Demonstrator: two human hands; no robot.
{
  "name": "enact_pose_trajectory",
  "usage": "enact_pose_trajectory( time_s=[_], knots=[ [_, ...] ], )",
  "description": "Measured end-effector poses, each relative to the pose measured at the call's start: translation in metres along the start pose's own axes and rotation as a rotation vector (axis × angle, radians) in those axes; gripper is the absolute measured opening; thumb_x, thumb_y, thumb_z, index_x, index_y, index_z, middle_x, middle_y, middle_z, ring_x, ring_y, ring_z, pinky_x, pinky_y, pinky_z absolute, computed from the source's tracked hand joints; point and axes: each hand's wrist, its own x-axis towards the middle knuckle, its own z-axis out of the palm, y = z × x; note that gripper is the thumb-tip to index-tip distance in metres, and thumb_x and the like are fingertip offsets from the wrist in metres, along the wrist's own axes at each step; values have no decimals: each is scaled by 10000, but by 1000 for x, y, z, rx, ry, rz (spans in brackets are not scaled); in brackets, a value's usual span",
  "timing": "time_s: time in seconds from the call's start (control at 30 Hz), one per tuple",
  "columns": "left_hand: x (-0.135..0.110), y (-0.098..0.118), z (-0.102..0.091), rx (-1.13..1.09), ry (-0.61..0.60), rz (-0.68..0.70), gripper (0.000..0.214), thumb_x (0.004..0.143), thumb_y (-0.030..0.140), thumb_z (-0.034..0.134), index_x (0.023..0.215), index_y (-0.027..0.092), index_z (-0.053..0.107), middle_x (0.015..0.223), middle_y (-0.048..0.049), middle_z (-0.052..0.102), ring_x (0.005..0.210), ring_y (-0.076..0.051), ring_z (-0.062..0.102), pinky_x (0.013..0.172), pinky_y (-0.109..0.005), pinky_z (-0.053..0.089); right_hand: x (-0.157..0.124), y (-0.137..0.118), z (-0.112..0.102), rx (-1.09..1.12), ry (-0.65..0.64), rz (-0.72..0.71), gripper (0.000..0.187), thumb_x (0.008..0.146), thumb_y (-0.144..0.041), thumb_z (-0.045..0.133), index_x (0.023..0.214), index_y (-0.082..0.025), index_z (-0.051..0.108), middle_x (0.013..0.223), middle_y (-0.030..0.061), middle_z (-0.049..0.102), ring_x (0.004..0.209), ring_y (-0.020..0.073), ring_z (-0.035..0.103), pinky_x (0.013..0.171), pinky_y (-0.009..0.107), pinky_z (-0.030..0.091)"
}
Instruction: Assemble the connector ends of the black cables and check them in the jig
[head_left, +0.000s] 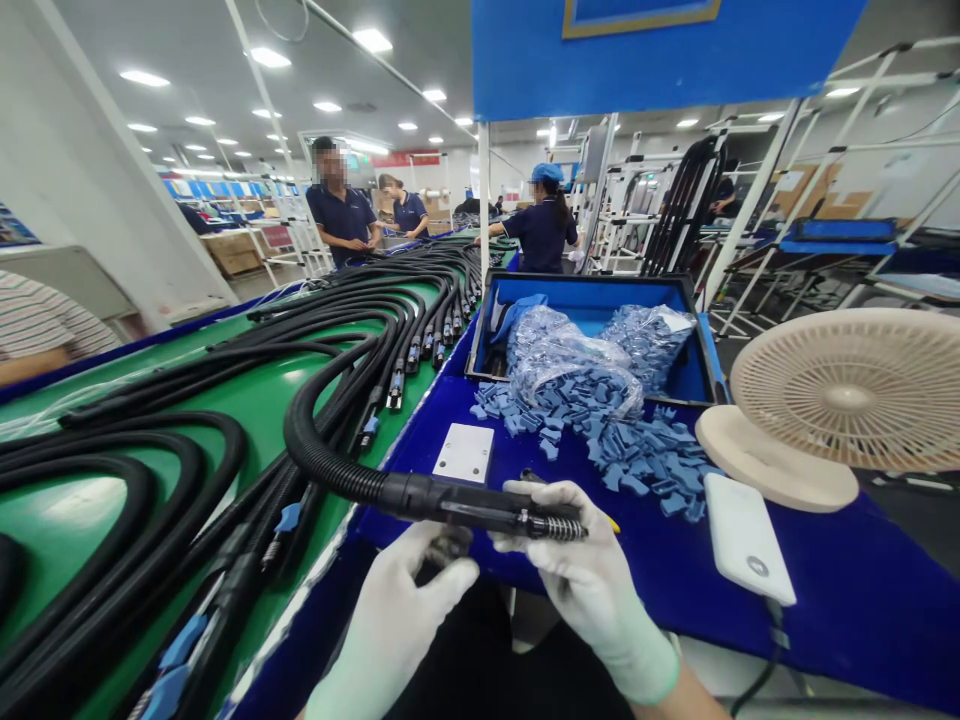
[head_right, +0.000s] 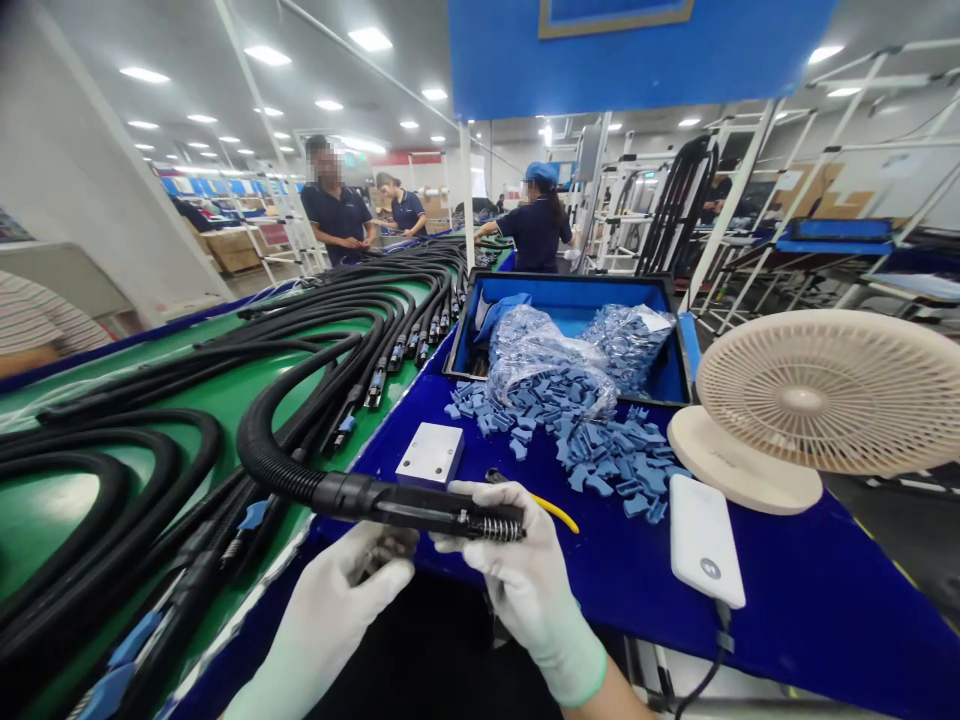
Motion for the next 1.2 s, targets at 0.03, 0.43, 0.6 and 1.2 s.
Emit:
enact_pose_trajectory(
  time_s=[0.03, 0.43, 0.6, 1.2],
  knots=[
    [3, 1, 0, -174, -6, -23, 440, 803, 367, 801, 1221, 264, 714, 1154, -73, 750, 1138, -323, 670, 1056, -448, 518, -4, 8, 4, 5, 6, 26, 484, 615, -102, 866, 1012, -235, 621, 1298, 85, 683, 875, 242, 751, 908, 490, 587],
    [56, 35, -41, -459, 271, 15, 567, 857, 516, 753, 1241, 143, 568, 496, 105, 395, 413, -91, 371, 424, -224, 332, 117, -47, -52, -2076, 156, -144, 153, 875, -260, 657, 967, -151, 713, 979, 161, 735, 946, 329, 728, 842, 420, 523],
    [96, 12, -49, -317, 286, -2, 748, 755, 586, 776, 1265, 91, 544, 353, 118, 356, 299, -116, 311, 356, -273, 333, 163, -21, -91, -2108, 77, -125, 136, 855, -167, 597, 864, -205, 727, 875, 163, 770, 870, 347, 762, 760, 405, 521],
    [178, 50, -20, -304, 206, 292, 330, 846, 353, 733, 1076, 134, 642, 506, 96, 416, 422, -72, 336, 456, -239, 339, 146, -25, -93, -1563, -248, -193, 456, 939, -194, 445, 1327, -212, 683, 1301, 97, 711, 1204, 234, 663, 1077, 360, 483]
  ],
)
